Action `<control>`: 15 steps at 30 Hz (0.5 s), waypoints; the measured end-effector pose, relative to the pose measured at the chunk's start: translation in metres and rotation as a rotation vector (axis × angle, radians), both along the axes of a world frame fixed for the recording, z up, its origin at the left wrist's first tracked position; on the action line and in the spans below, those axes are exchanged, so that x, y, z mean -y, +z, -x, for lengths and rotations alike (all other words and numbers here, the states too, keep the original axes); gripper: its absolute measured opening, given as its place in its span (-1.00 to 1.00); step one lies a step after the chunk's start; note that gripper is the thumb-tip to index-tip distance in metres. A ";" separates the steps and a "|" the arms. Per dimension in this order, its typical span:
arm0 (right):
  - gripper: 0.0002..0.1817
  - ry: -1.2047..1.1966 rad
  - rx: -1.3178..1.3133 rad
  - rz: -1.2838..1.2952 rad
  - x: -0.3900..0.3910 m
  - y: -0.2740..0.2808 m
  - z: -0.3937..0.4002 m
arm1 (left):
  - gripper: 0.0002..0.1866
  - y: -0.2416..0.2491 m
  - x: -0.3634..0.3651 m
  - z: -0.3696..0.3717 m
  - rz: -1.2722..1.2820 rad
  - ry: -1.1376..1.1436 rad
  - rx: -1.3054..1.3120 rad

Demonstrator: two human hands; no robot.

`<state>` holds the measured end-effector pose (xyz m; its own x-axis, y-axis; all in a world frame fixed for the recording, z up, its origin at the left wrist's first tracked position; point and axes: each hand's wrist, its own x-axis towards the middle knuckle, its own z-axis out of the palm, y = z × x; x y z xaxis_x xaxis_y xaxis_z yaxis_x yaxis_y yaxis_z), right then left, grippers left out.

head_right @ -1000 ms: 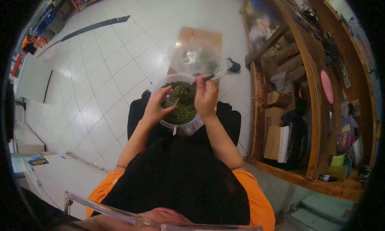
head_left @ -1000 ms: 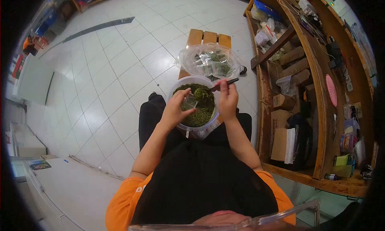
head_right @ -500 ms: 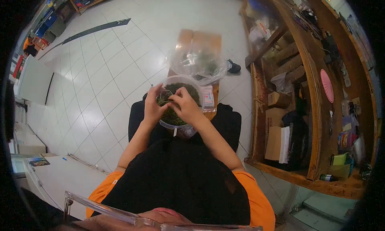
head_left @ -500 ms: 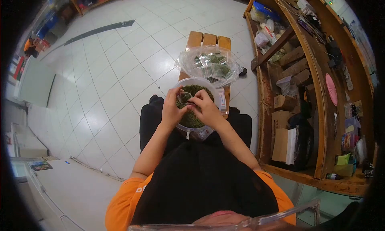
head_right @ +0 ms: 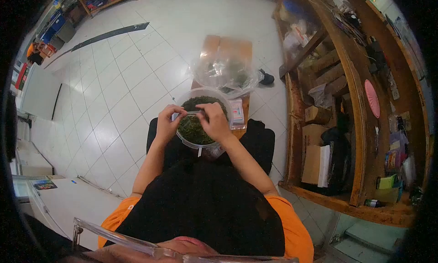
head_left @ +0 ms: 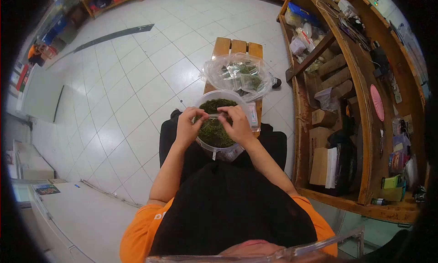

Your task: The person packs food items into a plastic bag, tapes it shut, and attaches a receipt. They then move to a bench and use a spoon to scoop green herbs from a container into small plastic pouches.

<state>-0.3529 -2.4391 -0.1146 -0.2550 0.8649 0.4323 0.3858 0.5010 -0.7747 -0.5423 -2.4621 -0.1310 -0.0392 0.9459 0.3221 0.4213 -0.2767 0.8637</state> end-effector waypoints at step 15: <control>-0.84 0.040 0.349 0.384 -0.004 -0.017 0.001 | -0.92 0.022 0.004 -0.008 -0.024 -0.078 -0.173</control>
<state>-0.3541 -2.4354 -0.1316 -0.3632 0.9312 -0.0314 0.6408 0.2252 -0.7339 -0.5346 -2.4666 -0.1087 0.0917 0.9360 0.3398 0.5391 -0.3336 0.7734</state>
